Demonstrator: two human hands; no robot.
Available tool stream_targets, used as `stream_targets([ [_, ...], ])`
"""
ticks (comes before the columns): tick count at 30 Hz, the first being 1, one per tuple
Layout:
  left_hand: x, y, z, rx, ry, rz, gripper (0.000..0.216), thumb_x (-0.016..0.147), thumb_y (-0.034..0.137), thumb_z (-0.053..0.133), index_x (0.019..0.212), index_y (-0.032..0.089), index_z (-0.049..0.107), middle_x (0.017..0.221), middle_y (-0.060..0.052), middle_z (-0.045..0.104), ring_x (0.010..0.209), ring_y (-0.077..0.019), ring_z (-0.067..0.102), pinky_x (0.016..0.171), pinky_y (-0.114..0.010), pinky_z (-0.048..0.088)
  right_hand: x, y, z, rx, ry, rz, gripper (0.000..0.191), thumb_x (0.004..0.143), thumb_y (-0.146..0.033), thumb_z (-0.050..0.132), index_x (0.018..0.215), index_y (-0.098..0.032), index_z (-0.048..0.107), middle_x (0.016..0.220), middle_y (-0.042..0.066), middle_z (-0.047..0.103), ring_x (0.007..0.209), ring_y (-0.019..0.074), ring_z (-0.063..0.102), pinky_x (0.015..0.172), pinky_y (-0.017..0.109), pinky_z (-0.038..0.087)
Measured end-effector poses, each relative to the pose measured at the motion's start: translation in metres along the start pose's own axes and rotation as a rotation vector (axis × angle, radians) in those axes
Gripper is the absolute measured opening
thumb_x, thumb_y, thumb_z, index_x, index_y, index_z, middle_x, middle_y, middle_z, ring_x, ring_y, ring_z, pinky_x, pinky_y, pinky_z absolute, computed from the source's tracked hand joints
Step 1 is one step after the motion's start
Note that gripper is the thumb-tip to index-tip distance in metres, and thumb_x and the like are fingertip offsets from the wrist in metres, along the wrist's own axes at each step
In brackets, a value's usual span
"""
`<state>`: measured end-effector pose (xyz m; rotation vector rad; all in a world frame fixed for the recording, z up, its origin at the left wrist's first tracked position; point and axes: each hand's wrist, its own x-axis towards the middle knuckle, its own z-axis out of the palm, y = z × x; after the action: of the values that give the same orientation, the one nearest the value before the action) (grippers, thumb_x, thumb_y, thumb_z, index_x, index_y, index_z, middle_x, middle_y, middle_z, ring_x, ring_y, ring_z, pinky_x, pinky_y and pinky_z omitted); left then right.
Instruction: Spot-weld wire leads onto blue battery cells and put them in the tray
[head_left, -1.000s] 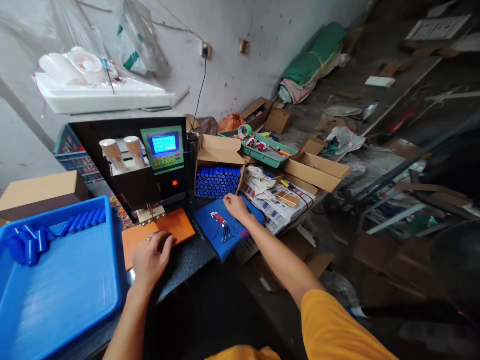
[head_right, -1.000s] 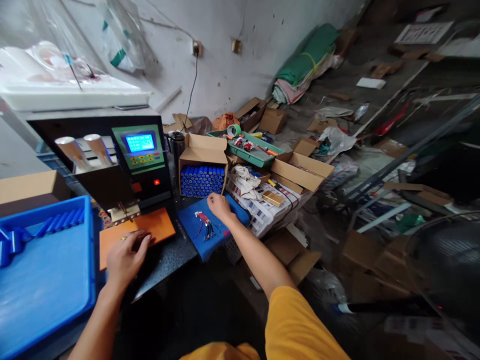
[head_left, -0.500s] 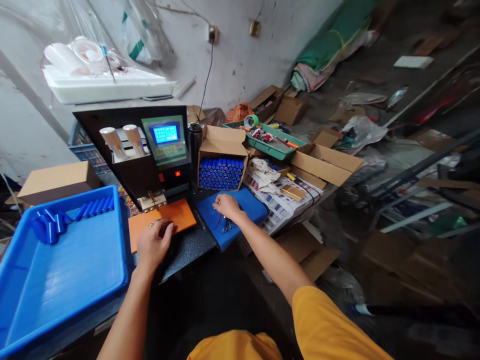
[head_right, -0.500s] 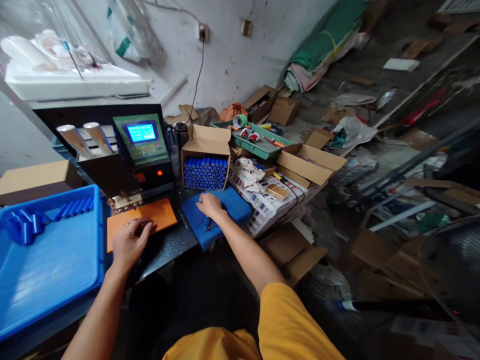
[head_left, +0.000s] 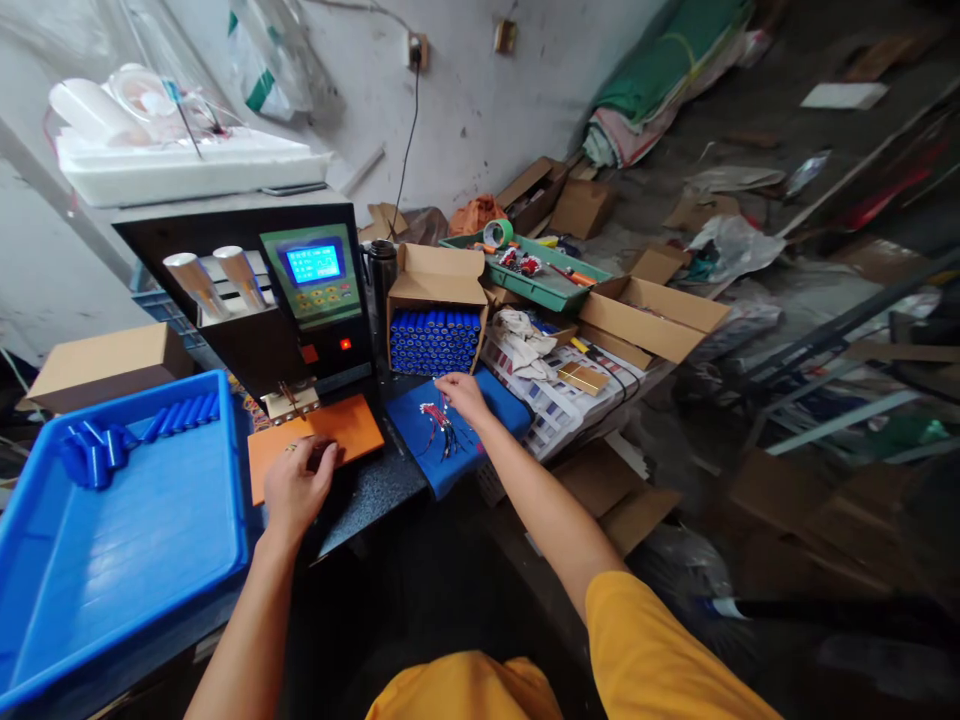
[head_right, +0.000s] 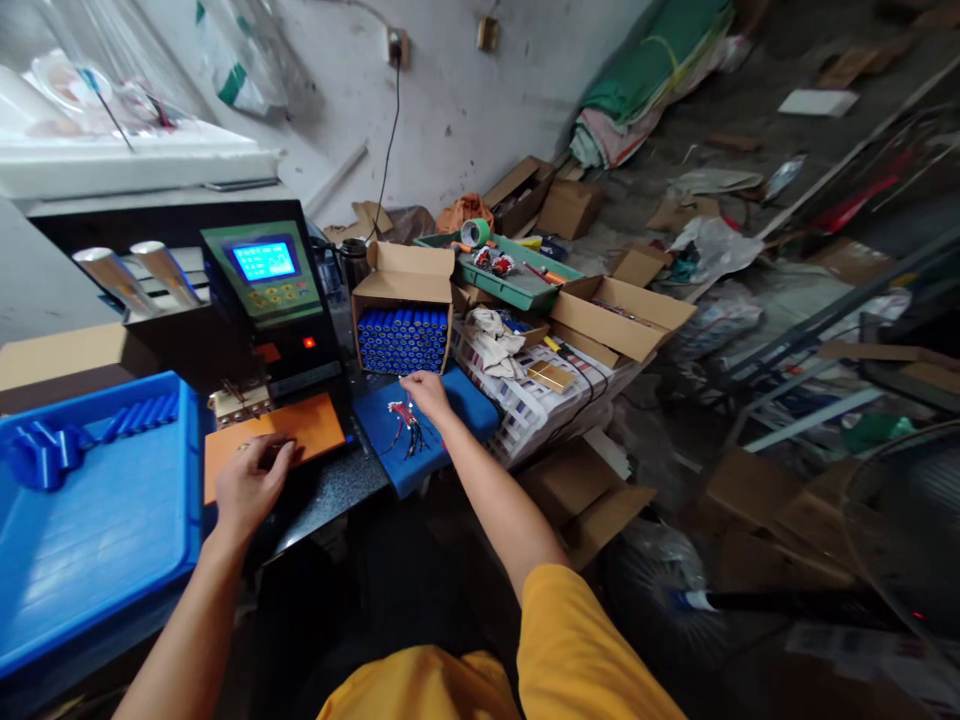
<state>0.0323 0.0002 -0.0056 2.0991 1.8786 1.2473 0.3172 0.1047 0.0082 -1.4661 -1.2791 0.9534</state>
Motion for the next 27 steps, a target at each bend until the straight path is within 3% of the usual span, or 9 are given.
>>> stream_targets([
  [7,-0.001,-0.002,0.001,-0.003,-0.007,-0.022,0.031,0.086,0.048,0.053,0.088,0.021,0.067,0.085,-0.004,0.071,0.077,-0.0194,0.065,0.069,-0.029,0.046,0.001,-0.013,-0.008,0.328,-0.029,0.092,0.023,0.066,-0.036,0.067,0.062,-0.017,0.054,0.048,-0.006,0.046,0.043,0.006,0.04,0.042,0.018,0.029],
  [14,0.001,-0.001,0.001,-0.022,-0.021,-0.045,0.031,0.085,0.048,0.054,0.087,0.021,0.067,0.084,-0.004,0.072,0.074,-0.0192,0.065,0.069,-0.03,0.046,-0.009,-0.014,-0.001,0.29,-0.043,0.098,0.012,0.061,-0.027,0.063,0.061,-0.017,0.057,0.051,-0.005,0.051,0.048,0.0077,0.045,0.045,0.018,0.033],
  [21,0.001,-0.003,0.001,-0.033,-0.015,-0.064,0.031,0.083,0.049,0.055,0.088,0.02,0.068,0.084,-0.005,0.072,0.076,-0.0198,0.066,0.069,-0.03,0.048,-0.011,-0.013,0.002,0.28,-0.047,0.073,0.014,0.058,-0.029,0.067,0.06,-0.017,0.059,0.052,-0.005,0.051,0.049,0.0076,0.043,0.045,0.019,0.031],
  [24,0.002,0.001,0.004,-0.146,0.007,-0.137,0.035,0.082,0.05,0.056,0.09,0.019,0.069,0.081,-0.005,0.071,0.071,-0.0186,0.065,0.068,-0.031,0.05,-0.018,-0.017,0.006,0.265,-0.11,0.035,0.016,0.061,-0.031,0.067,0.063,-0.017,0.059,0.052,-0.004,0.052,0.048,0.0088,0.044,0.047,0.021,0.034],
  [27,0.007,0.017,0.013,-0.409,0.004,-0.196,0.04,0.082,0.05,0.057,0.099,0.016,0.068,0.09,-0.008,0.073,0.074,-0.0178,0.067,0.07,-0.031,0.055,-0.028,-0.025,0.013,0.239,-0.209,-0.052,0.018,0.063,-0.033,0.069,0.066,-0.018,0.06,0.054,-0.004,0.054,0.049,0.0099,0.046,0.049,0.023,0.036],
])
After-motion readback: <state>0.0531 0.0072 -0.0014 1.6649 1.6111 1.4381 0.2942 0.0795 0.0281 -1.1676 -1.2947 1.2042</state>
